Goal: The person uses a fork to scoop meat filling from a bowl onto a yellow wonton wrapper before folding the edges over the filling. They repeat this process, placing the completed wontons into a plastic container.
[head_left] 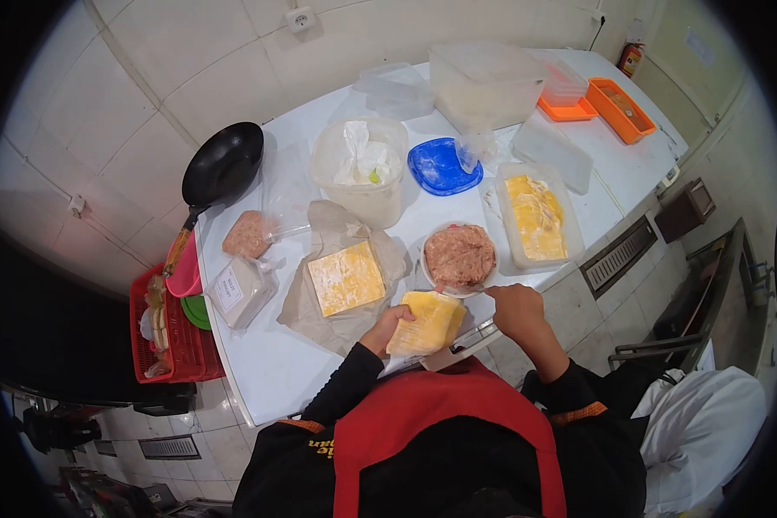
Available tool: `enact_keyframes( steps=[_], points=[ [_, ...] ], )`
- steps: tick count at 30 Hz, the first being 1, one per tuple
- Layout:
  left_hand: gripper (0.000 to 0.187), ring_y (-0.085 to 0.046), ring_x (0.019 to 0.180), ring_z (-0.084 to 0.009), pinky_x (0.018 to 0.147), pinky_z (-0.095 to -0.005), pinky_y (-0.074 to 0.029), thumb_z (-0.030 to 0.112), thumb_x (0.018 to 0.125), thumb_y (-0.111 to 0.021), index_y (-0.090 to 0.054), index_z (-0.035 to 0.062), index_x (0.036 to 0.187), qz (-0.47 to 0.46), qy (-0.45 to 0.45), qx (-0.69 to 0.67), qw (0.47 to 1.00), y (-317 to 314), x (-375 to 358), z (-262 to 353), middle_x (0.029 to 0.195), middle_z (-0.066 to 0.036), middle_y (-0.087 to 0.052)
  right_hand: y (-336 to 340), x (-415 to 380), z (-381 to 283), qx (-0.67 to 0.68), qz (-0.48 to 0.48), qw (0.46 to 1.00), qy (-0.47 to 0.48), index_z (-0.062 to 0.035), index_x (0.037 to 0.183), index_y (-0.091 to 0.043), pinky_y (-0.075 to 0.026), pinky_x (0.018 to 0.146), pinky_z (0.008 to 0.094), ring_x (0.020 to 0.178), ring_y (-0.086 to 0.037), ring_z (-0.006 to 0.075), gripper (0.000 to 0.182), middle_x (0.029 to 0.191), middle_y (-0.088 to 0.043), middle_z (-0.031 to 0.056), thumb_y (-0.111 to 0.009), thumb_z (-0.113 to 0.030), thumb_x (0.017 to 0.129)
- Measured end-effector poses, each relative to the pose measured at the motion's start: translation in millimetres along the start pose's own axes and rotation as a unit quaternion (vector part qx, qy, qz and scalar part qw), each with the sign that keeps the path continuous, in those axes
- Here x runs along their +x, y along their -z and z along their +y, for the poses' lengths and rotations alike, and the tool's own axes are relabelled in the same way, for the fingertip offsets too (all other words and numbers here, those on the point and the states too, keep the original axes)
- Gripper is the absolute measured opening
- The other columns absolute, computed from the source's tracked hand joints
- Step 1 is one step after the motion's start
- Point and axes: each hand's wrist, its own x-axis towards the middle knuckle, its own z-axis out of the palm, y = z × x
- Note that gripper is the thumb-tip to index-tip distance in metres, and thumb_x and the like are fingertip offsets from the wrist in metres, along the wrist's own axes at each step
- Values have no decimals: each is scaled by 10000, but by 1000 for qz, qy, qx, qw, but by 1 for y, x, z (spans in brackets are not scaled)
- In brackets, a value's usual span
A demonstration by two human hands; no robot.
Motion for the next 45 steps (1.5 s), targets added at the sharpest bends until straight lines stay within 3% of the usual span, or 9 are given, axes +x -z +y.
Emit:
enact_keyframes(
  steps=[4,14,21,24,25,30,36,43,45],
  points=[
    [870,-435,1226,-352,1024,-424,-368,150,622,-474,-219,115,1453,-7,-8,-39,999,2,-1,-3,1408,-197,-340,-3,1,3,61,0,997,55,-158,995,-693,-509,706,413,796,-641,301,328,826,-673,117,-546,-70,715],
    [864,-430,1234,-347,1031,-416,-358,158,632,-474,-213,114,1455,6,-28,-12,1000,19,5,-10,1403,-193,-352,-11,0,-8,50,0,999,-17,-166,1049,-667,-512,692,423,810,-641,298,375,872,-673,114,-543,-65,709],
    [825,-465,1203,-335,1009,-414,-384,170,653,-452,-223,60,1439,17,-14,-37,999,13,-2,-14,1361,-193,-403,-13,10,16,151,-9,984,94,-142,1070,-661,-493,698,404,808,-641,313,308,868,-665,141,-530,-95,795],
    [834,-464,1203,-337,1015,-415,-375,178,652,-453,-213,44,1440,-27,-53,-51,997,6,-3,-9,1353,-197,-414,-1,10,33,340,-95,935,21,-150,1105,-651,-472,638,367,695,-625,243,304,757,-643,139,-522,-99,835],
    [849,-456,1211,-339,1024,-416,-364,181,645,-459,-205,45,1443,-46,-68,-64,995,3,-6,-9,1359,-197,-407,-12,13,50,397,-116,910,37,-138,1151,-634,-419,532,282,556,-521,132,329,631,-570,67,-515,-89,848],
    [897,-414,1243,-348,1063,-411,-303,202,620,-485,-180,35,1447,-61,-184,-137,971,-28,-33,2,1389,-210,-367,22,-15,51,567,-190,801,29,-73,1207,-584,-317,442,174,484,-403,31,327,594,-484,-37,-464,-100,904],
    [935,-379,1266,-364,1072,-426,-284,223,600,-506,-160,-5,1438,-87,-228,-148,958,-57,-50,14,1413,-229,-321,67,-36,28,556,-175,805,108,-68,1188,-598,-340,491,195,536,-417,47,322,606,-496,-27,-468,-34,895],
    [882,-352,1286,-351,1058,-430,-304,252,627,-481,-195,-41,1408,40,-228,-84,969,-41,-70,4,1428,-218,-294,72,-47,-10,382,3,907,176,-129,1080,-669,-424,560,269,588,-522,139,378,668,-565,59,-534,76,793],
    [914,-312,1301,-392,1072,-473,-269,245,594,-500,-193,-64,1398,-6,-210,-115,971,-70,-75,11,1449,-214,-260,74,-47,-14,332,64,917,212,-144,1060,-679,-438,572,289,609,-552,181,375,701,-593,83,-562,75,779]
  ],
)
